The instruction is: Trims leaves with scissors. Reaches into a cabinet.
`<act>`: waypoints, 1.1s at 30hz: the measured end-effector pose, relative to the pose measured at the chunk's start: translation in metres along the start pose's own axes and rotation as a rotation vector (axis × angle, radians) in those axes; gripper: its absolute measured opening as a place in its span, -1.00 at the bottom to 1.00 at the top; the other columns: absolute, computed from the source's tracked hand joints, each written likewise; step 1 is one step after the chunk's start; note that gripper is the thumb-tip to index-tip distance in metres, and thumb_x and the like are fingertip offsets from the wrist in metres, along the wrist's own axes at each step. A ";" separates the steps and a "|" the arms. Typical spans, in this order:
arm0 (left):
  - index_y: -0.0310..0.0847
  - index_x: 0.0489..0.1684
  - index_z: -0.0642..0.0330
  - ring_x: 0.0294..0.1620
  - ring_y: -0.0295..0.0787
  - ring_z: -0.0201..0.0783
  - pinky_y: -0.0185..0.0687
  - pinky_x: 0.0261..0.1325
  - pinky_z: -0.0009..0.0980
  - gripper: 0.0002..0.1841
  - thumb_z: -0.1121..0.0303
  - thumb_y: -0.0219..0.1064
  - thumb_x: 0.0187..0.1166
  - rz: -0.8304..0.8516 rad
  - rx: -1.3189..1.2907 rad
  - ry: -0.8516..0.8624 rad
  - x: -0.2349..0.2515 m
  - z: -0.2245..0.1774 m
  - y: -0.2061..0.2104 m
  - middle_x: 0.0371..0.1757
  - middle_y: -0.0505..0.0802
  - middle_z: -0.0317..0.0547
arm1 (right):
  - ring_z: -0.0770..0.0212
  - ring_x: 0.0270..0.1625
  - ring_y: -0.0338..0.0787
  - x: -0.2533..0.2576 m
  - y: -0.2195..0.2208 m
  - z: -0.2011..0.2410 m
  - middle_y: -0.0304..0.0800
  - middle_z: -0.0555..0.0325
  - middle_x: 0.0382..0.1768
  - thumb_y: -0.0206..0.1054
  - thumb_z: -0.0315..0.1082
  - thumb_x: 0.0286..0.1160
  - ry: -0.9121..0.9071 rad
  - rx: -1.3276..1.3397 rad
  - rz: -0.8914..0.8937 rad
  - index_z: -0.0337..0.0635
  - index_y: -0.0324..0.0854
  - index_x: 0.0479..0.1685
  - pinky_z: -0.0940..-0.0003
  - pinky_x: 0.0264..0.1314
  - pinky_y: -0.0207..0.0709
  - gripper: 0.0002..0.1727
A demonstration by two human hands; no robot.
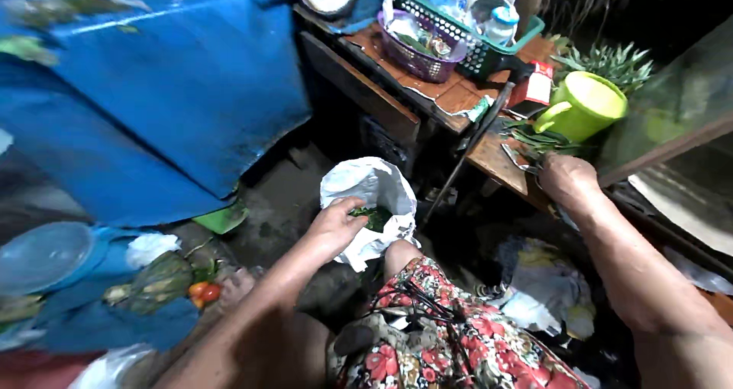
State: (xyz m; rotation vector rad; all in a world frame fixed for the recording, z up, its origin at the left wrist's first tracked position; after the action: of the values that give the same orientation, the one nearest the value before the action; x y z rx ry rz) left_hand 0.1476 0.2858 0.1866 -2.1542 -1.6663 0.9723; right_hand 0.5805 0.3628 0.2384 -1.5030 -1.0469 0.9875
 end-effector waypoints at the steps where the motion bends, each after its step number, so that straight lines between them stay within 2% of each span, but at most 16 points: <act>1: 0.59 0.46 0.19 0.32 0.73 -0.07 0.66 0.36 -0.06 -0.62 0.29 0.30 0.73 -0.001 0.009 0.005 -0.001 0.000 -0.001 0.61 0.55 0.08 | -0.52 0.07 0.77 0.001 0.001 -0.001 0.76 -0.44 -0.05 0.33 -0.33 0.57 -0.027 0.006 -0.027 -0.38 0.59 0.11 -0.48 -0.04 0.56 -0.70; 5: 0.60 0.45 0.14 0.26 0.76 -0.08 0.68 0.31 -0.07 -0.63 0.27 0.30 0.74 -0.007 0.035 0.021 0.001 0.006 -0.005 0.61 0.55 0.06 | -0.50 0.13 0.76 -0.003 -0.004 -0.001 0.75 -0.47 0.02 0.25 -0.39 0.59 -0.075 0.003 -0.095 -0.44 0.59 0.17 -0.47 0.06 0.54 -0.69; 8: 0.61 0.44 0.16 0.28 0.75 -0.06 0.69 0.32 -0.05 -0.63 0.29 0.31 0.73 -0.017 0.029 0.034 0.003 0.009 -0.006 0.60 0.56 0.08 | -0.51 0.12 0.76 -0.007 -0.010 0.000 0.74 -0.49 0.01 0.17 -0.40 0.63 -0.098 0.020 -0.160 -0.46 0.56 0.19 -0.46 0.05 0.55 -0.69; 11: 0.61 0.44 0.15 0.24 0.77 -0.06 0.69 0.31 -0.03 -0.63 0.27 0.30 0.73 -0.018 0.018 0.031 0.003 0.007 -0.006 0.59 0.57 0.08 | -0.52 0.11 0.76 -0.013 -0.022 0.001 0.73 -0.49 0.01 0.21 -0.41 0.62 -0.121 0.091 -0.237 -0.46 0.55 0.21 -0.46 0.04 0.55 -0.68; 14: 0.62 0.43 0.16 0.13 0.80 -0.08 0.70 0.28 -0.05 -0.64 0.29 0.30 0.73 -0.035 -0.016 0.047 0.000 0.002 -0.006 0.47 0.64 0.12 | -0.54 0.08 0.77 -0.023 -0.042 0.007 0.74 -0.48 0.01 0.21 -0.42 0.61 -0.180 0.169 -0.362 -0.42 0.55 0.25 -0.48 0.01 0.56 -0.67; 16: 0.61 0.44 0.18 0.13 0.80 -0.12 0.67 0.30 -0.10 -0.65 0.32 0.27 0.75 -0.028 -0.035 0.059 -0.003 -0.003 -0.005 0.42 0.70 0.09 | -0.57 0.05 0.76 -0.033 -0.056 0.015 0.74 -0.49 -0.01 0.21 -0.43 0.62 -0.236 0.267 -0.394 -0.38 0.54 0.30 -0.53 -0.01 0.54 -0.66; 18: 0.60 0.44 0.20 0.17 0.80 -0.17 0.66 0.33 -0.15 -0.65 0.32 0.24 0.77 -0.017 -0.065 0.080 -0.005 -0.008 -0.002 0.41 0.73 0.05 | -0.48 -0.02 0.80 -0.044 -0.066 0.026 0.77 -0.43 -0.03 0.22 -0.44 0.64 -0.323 0.426 -0.401 -0.33 0.54 0.38 -0.49 -0.02 0.57 -0.63; 19: 0.61 0.43 0.22 0.19 0.80 -0.20 0.66 0.33 -0.18 -0.65 0.32 0.22 0.77 -0.014 -0.084 0.095 -0.006 -0.010 -0.001 0.41 0.74 0.04 | -0.35 -0.09 0.82 -0.050 -0.068 0.034 0.79 -0.35 -0.05 0.23 -0.43 0.65 -0.370 0.531 -0.391 -0.30 0.53 0.43 -0.40 -0.05 0.62 -0.60; 21: 0.63 0.39 0.23 0.17 0.80 -0.27 0.67 0.31 -0.24 -0.66 0.31 0.22 0.76 -0.024 -0.122 0.147 -0.011 -0.016 0.004 0.37 0.76 0.02 | 0.03 -0.25 0.81 -0.064 -0.064 0.056 0.83 -0.09 -0.09 0.27 -0.42 0.64 -0.449 0.815 -0.309 -0.23 0.52 0.48 -0.03 -0.19 0.70 -0.57; 23: 0.62 0.41 0.23 0.09 0.80 -0.34 0.68 0.25 -0.31 -0.65 0.31 0.23 0.75 -0.050 -0.142 0.219 -0.018 -0.026 0.008 0.37 0.76 0.00 | 0.27 -0.31 0.76 -0.081 -0.055 0.085 0.83 0.07 -0.12 0.28 -0.47 0.54 -0.498 1.112 -0.182 -0.17 0.51 0.47 0.24 -0.27 0.67 -0.53; 27: 0.62 0.44 0.25 0.06 0.83 -0.30 0.75 0.17 -0.36 -0.55 0.21 0.35 0.66 -0.147 -0.068 0.438 -0.032 -0.041 0.021 0.32 0.77 0.08 | 0.39 -0.35 0.76 -0.109 -0.028 0.150 0.89 0.14 -0.18 0.32 -0.51 0.45 -0.564 1.436 0.020 -0.23 0.56 0.40 0.41 -0.27 0.66 -0.53; 30: 0.61 0.47 0.27 0.14 0.81 -0.08 0.73 0.25 -0.15 -0.43 0.10 0.46 0.56 -0.214 0.111 0.512 -0.043 -0.044 0.032 0.30 0.79 0.14 | 0.42 -0.34 0.76 -0.126 -0.008 0.188 0.89 0.15 -0.22 0.35 -0.50 0.44 -0.566 1.583 0.117 -0.28 0.59 0.33 0.46 -0.24 0.66 -0.57; 33: 0.65 0.38 0.37 0.05 0.86 0.09 0.76 0.16 0.06 -0.42 0.10 0.50 0.50 -0.300 0.278 0.526 -0.050 -0.045 0.036 0.12 0.84 0.21 | 0.45 -0.35 0.76 -0.137 0.002 0.209 0.88 0.14 -0.26 0.34 -0.49 0.46 -0.531 1.704 0.192 -0.35 0.58 0.28 0.51 -0.24 0.64 -0.61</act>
State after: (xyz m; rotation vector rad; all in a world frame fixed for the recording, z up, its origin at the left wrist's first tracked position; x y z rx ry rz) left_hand 0.1972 0.2368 0.2174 -1.7166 -1.4350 0.4624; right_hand 0.3431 0.2887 0.2142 0.1027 -0.0725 1.7398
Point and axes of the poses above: each hand's wrist, its own x-axis towards the middle knuckle, its own y-axis out of the palm, z = x × y, the point moved 4 cm from there along x, towards the middle knuckle
